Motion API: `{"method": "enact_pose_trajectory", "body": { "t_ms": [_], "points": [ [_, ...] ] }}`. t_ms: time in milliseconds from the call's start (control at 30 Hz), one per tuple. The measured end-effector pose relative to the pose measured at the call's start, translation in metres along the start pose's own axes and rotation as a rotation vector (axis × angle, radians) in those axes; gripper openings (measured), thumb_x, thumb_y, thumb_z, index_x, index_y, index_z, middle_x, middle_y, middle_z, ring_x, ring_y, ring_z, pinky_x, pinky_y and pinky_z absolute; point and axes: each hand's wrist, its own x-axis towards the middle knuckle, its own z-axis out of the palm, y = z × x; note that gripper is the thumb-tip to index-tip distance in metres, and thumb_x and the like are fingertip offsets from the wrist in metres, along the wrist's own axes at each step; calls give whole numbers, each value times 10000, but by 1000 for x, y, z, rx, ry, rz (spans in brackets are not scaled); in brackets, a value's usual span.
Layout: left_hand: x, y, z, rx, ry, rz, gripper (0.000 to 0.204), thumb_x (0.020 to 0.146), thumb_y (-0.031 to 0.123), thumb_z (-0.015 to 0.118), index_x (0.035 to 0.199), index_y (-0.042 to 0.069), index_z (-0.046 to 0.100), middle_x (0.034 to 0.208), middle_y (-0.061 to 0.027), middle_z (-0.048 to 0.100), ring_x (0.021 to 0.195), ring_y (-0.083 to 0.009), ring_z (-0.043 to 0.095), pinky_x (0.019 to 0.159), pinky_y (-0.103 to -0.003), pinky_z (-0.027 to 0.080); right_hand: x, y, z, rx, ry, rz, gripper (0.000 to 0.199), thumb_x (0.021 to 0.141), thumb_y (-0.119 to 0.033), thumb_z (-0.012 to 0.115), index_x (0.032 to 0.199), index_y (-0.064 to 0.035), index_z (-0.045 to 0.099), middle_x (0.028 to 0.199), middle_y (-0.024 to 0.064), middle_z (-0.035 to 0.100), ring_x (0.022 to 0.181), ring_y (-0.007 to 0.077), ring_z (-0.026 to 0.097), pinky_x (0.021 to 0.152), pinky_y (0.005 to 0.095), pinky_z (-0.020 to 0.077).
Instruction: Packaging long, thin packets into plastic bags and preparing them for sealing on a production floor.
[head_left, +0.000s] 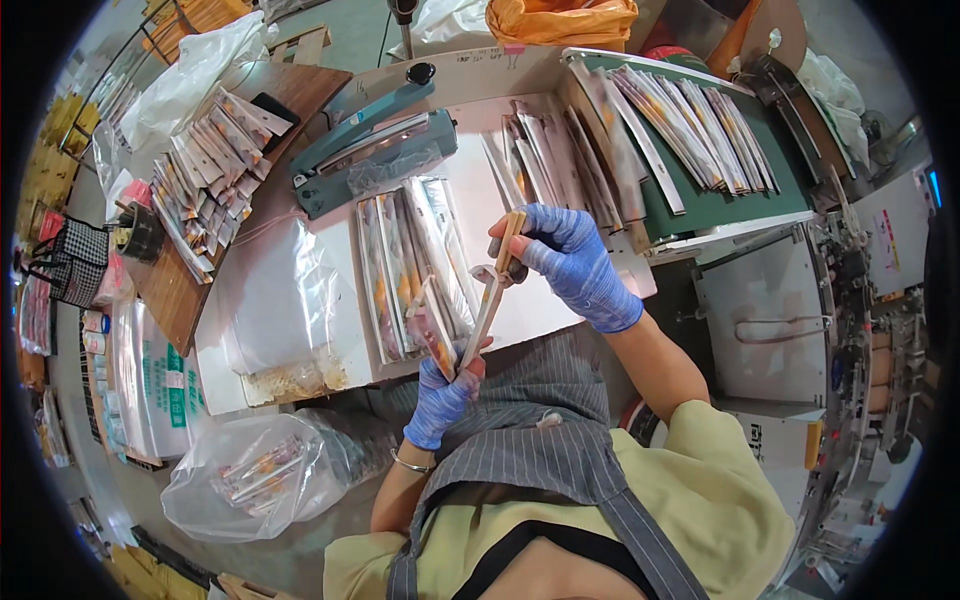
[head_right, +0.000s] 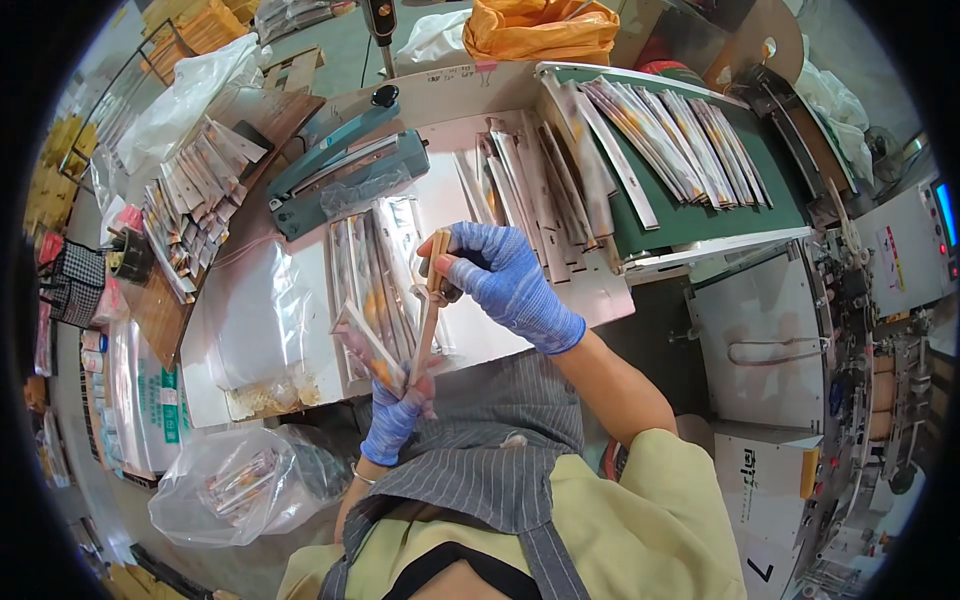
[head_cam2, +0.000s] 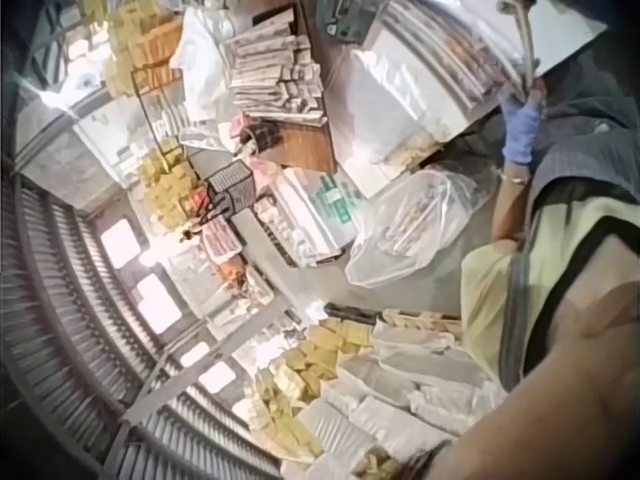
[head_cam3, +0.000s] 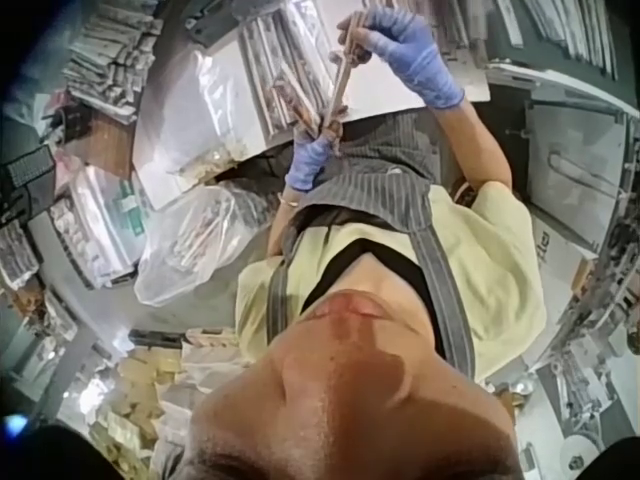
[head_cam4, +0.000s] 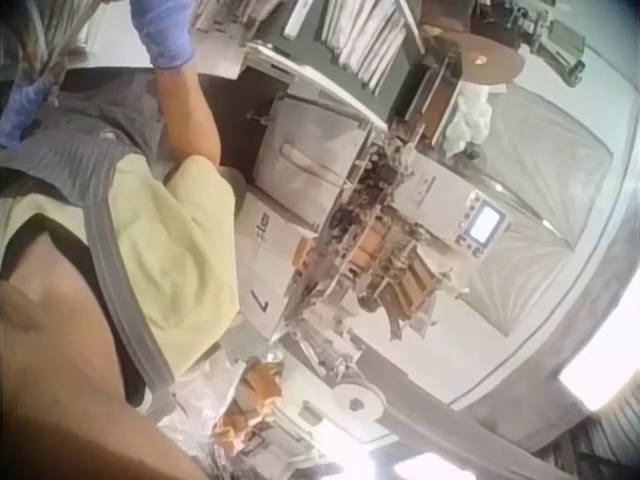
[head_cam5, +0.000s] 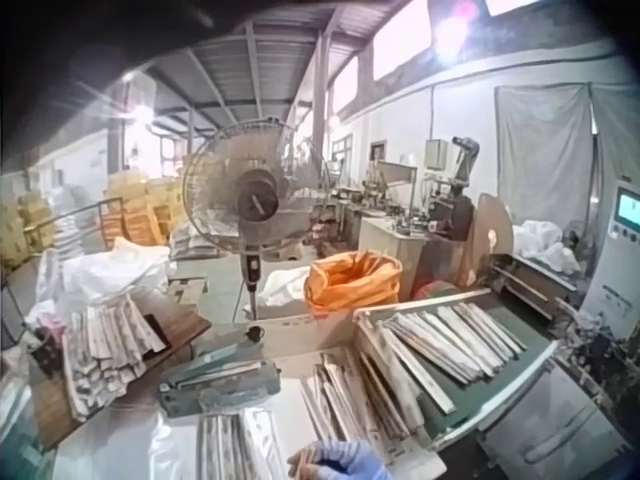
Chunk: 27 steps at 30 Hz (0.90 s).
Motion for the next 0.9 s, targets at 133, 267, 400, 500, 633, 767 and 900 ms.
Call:
{"method": "enact_pose_trajectory", "body": {
  "t_ms": [133, 267, 400, 500, 633, 767, 900],
  "points": [
    [-4, 4, -3, 58, -33, -13, 359, 805, 194, 583, 1104, 1, 536, 635, 42, 464, 518, -14, 414, 450, -154, 354, 2, -2, -3, -150, 64, -196, 134, 835, -94, 537, 893, 17, 586, 774, 71, 597, 691, 113, 573, 628, 252, 487],
    [-12, 12, -12, -18, -36, -163, 333, 815, 228, 558, 1061, 3, 552, 607, 59, 441, 495, -5, 390, 440, -150, 324, 18, -57, -20, 208, 413, -516, 180, 912, -201, 421, 930, -62, 533, 720, 36, 542, 635, 119, 519, 657, 256, 446],
    [-16, 21, -4, -48, -139, -169, 621, 754, 458, 621, 1082, -50, 481, 567, 51, 398, 440, -23, 387, 378, -180, 353, 33, -59, -3, -424, -119, -286, 182, 829, -220, 577, 779, -52, 526, 671, -8, 463, 600, 86, 441, 563, 229, 379],
    [-14, 32, 4, -31, -232, -239, 362, 831, 312, 535, 1001, -7, 543, 564, 69, 381, 411, -18, 319, 379, -168, 254, 40, -18, 19, -494, -519, -162, 188, 780, -148, 633, 716, -28, 503, 599, -7, 365, 568, 80, 324, 503, 238, 318],
    [-19, 31, -9, -144, -311, -292, 400, 827, 332, 548, 1028, -13, 524, 551, 67, 369, 406, -20, 313, 370, -169, 247, 38, -13, 24, -526, -507, -210, 151, 783, -137, 621, 755, -12, 541, 557, 52, 383, 545, 112, 333, 507, 263, 342],
    [-21, 37, -11, -129, -371, -367, 416, 825, 326, 554, 1057, -15, 502, 522, 67, 362, 405, -31, 327, 371, -180, 260, 16, -29, 36, -1084, -498, -563, 172, 733, -157, 623, 805, -21, 546, 651, 83, 452, 539, 164, 441, 462, 270, 365],
    [-13, 19, 3, 210, -231, 184, 395, 823, 243, 559, 1127, 7, 469, 642, 18, 484, 533, -86, 464, 443, -220, 369, -42, -11, 62, -1202, -654, -828, 332, 668, -232, 611, 914, -21, 543, 834, 124, 536, 651, 214, 582, 448, 326, 436]
  ]
}}
